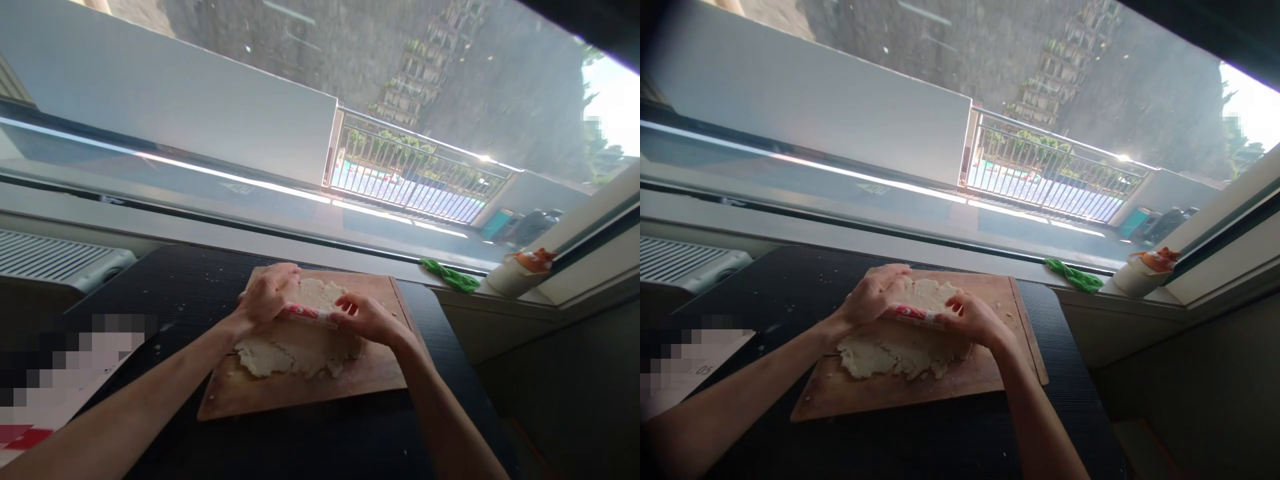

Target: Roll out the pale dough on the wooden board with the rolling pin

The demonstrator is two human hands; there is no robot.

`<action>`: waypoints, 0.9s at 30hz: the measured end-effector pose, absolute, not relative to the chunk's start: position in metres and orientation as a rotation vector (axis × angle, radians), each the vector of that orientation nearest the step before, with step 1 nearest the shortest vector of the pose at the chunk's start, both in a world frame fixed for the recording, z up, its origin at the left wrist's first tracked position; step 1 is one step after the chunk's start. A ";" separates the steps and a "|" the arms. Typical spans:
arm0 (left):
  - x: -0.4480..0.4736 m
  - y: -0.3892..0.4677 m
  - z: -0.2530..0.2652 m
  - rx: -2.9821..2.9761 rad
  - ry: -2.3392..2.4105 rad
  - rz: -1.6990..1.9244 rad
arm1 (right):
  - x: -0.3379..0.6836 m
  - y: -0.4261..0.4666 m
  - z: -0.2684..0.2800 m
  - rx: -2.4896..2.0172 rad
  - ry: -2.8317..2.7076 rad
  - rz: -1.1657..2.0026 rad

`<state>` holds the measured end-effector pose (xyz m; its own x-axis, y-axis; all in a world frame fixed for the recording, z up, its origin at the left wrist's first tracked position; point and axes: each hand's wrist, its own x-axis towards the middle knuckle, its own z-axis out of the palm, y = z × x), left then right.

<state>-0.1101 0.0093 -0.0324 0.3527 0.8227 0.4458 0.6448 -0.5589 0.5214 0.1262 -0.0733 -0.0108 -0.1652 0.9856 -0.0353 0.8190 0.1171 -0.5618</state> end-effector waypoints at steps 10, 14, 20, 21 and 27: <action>-0.154 -0.001 -0.032 2.254 1.717 0.649 | 0.170 -0.104 -0.023 -2.160 -1.852 0.060; -0.136 0.011 -0.016 2.267 1.808 0.256 | 0.211 -0.116 -0.023 -2.356 -1.787 0.138; -0.116 0.033 -0.006 2.299 1.532 0.177 | 0.202 -0.113 -0.010 -2.333 -1.792 -0.010; -0.114 0.034 -0.007 2.286 1.532 0.192 | 0.192 -0.108 -0.008 -2.268 -1.786 -0.050; -0.114 0.035 -0.010 2.034 1.349 0.188 | 0.140 -0.061 -0.007 -1.960 -1.894 0.353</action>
